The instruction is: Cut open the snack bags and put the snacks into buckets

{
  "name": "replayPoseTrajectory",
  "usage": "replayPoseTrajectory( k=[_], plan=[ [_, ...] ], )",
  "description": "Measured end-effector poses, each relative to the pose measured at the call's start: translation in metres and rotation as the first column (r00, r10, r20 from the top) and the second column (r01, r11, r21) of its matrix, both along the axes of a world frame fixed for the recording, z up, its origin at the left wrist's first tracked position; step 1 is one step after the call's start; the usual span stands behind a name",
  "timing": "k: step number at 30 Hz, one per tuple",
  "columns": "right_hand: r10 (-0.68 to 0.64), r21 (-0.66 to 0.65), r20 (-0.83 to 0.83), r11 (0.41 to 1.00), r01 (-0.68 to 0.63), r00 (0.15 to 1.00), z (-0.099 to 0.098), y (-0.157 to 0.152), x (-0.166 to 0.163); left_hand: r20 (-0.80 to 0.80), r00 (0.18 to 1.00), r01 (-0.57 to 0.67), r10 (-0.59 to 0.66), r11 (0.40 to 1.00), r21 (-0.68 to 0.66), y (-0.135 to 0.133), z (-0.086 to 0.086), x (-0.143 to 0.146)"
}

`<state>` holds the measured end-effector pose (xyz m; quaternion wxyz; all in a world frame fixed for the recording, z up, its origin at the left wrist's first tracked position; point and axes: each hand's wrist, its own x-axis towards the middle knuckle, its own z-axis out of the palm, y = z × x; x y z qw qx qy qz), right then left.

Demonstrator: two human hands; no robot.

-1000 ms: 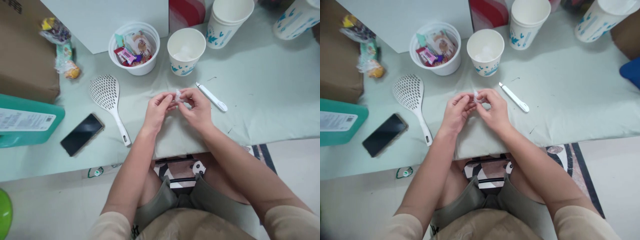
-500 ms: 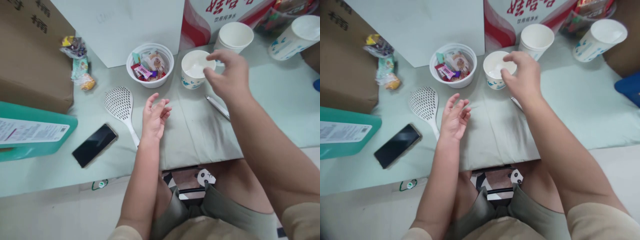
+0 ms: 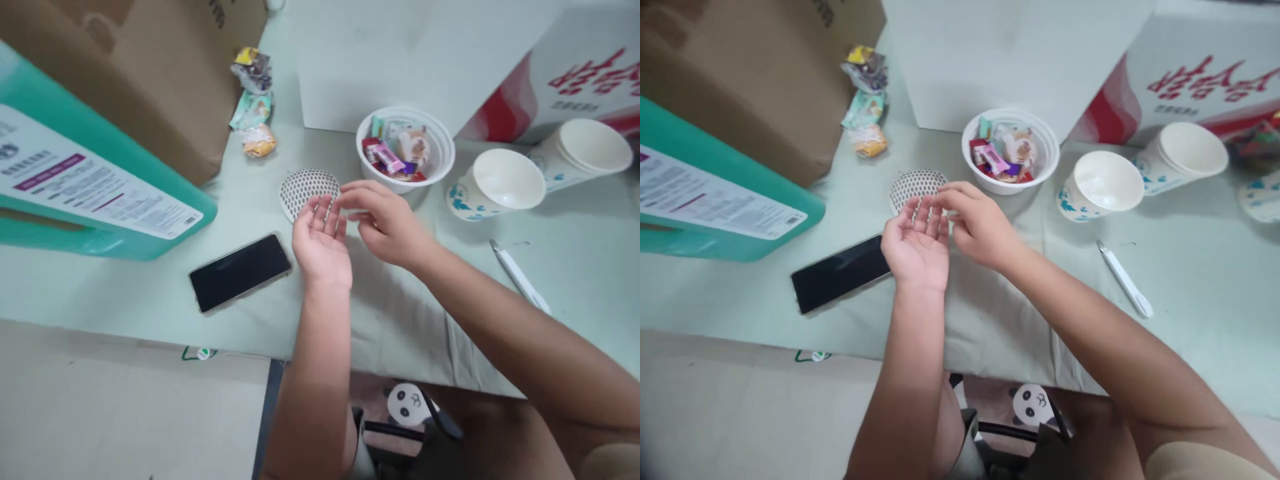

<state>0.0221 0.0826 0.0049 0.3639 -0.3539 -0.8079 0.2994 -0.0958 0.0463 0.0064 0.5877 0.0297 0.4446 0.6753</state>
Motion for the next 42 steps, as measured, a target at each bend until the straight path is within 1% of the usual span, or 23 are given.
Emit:
replayPoseTrajectory(
  k=[2, 5, 8, 11, 13, 15, 17, 20, 23, 24, 26, 28, 29, 30, 31, 32, 33, 34, 35, 36, 38, 40, 42],
  plan=[
    [0.033, 0.069, 0.064, 0.997, -0.038, 0.997, -0.004, 0.028, -0.032, 0.029, 0.999, -0.046, 0.045, 0.999, 0.02, -0.002, 0.003, -0.011],
    [0.013, 0.086, 0.14, 0.996, -0.026, 0.99, -0.016, 0.078, -0.082, 0.056, 0.997, -0.064, 0.062, 0.997, 0.037, -0.003, 0.006, -0.026],
    [-0.007, 0.097, 0.218, 0.995, -0.015, 0.976, -0.029, 0.127, -0.129, 0.097, 0.995, -0.04, 0.036, 0.998, 0.038, -0.003, 0.004, -0.04],
    [-0.067, 0.08, 0.412, 0.996, 0.037, 0.909, -0.035, 0.158, -0.164, 0.109, 0.994, 0.0, -0.001, 1.0, 0.008, -0.003, 0.002, -0.051],
    [-0.098, 0.073, 0.525, 0.995, 0.071, 0.845, -0.036, 0.167, -0.178, 0.146, 0.989, -0.02, 0.021, 1.0, -0.007, -0.003, 0.001, -0.057],
    [-0.11, 0.077, 0.574, 0.994, 0.08, 0.811, -0.037, 0.17, -0.186, 0.169, 0.984, -0.053, 0.048, 0.998, 0.021, -0.003, 0.001, -0.061],
    [-0.122, 0.107, 0.56, 0.991, 0.074, 0.819, -0.038, 0.168, -0.19, 0.177, 0.982, -0.067, 0.058, 0.997, 0.044, -0.003, 0.001, -0.063],
    [-0.142, 0.146, 0.521, 0.986, 0.077, 0.842, -0.03, 0.158, -0.188, 0.178, 0.983, -0.044, 0.043, 0.999, -0.001, -0.004, 0.003, -0.064],
    [-0.179, 0.121, 0.531, 0.983, 0.135, 0.828, -0.004, 0.135, -0.169, 0.058, 0.997, 0.046, -0.043, 0.998, -0.046, -0.007, 0.007, -0.065],
    [-0.193, 0.131, 0.498, 0.981, 0.146, 0.846, 0.007, 0.122, -0.157, 0.021, 0.997, 0.073, -0.072, 0.996, -0.049, -0.008, 0.008, -0.065],
    [-0.249, 0.252, 0.333, 0.953, 0.169, 0.91, 0.025, 0.089, -0.121, 0.016, 0.992, 0.127, -0.126, 0.991, -0.033, -0.011, 0.011, -0.06],
    [-0.247, 0.325, 0.184, 0.929, 0.178, 0.951, 0.032, 0.043, -0.074, 0.075, 0.969, 0.234, -0.233, 0.972, 0.006, -0.015, 0.014, -0.046],
    [-0.28, 0.328, 0.146, 0.919, 0.22, 0.949, 0.028, 0.016, -0.048, 0.11, 0.942, 0.314, -0.316, 0.949, 0.032, -0.017, 0.015, -0.034],
    [-0.326, 0.328, 0.093, 0.902, 0.28, 0.941, 0.02, -0.01, -0.022, 0.132, 0.901, 0.409, -0.413, 0.911, 0.063, -0.021, 0.016, -0.02],
    [-0.381, 0.31, 0.046, 0.884, 0.349, 0.923, 0.008, -0.036, 0.003, 0.157, 0.856, 0.48, -0.492, 0.87, 0.108, -0.024, 0.016, -0.004],
    [-0.435, 0.272, 0.026, 0.869, 0.413, 0.9, -0.005, -0.059, 0.025, 0.192, 0.815, 0.534, -0.547, 0.837, 0.119, -0.028, 0.015, 0.012],
    [-0.485, 0.238, 0.013, 0.851, 0.468, 0.874, -0.019, -0.079, 0.045, 0.189, 0.77, 0.602, -0.609, 0.792, 0.101, -0.032, 0.013, 0.029],
    [-0.531, 0.231, -0.011, 0.823, 0.519, 0.847, -0.031, -0.096, 0.061, 0.15, 0.714, 0.682, -0.684, 0.728, 0.073, -0.036, 0.01, 0.044],
    [-0.562, 0.229, -0.01, 0.804, 0.549, 0.827, -0.041, -0.108, 0.073, 0.123, 0.688, 0.714, -0.715, 0.698, 0.06, -0.039, 0.008, 0.058],
    [-0.575, 0.226, -0.011, 0.796, 0.562, 0.818, -0.046, -0.118, 0.083, 0.106, 0.674, 0.729, -0.731, 0.681, 0.06, -0.041, 0.005, 0.07],
    [-0.569, 0.205, 0.001, 0.805, 0.557, 0.822, -0.046, -0.127, 0.096, 0.098, 0.673, 0.729, -0.733, 0.68, 0.076, -0.042, 0.0, 0.09],
    [-0.545, 0.171, 0.019, 0.828, 0.535, 0.838, -0.036, -0.13, 0.108, 0.109, 0.668, 0.731, -0.736, 0.676, 0.09, -0.039, -0.004, 0.105],
    [-0.542, 0.154, 0.047, 0.834, 0.53, 0.839, -0.024, -0.13, 0.126, 0.107, 0.664, 0.735, -0.74, 0.672, 0.089, -0.035, -0.007, 0.117]
  ],
)
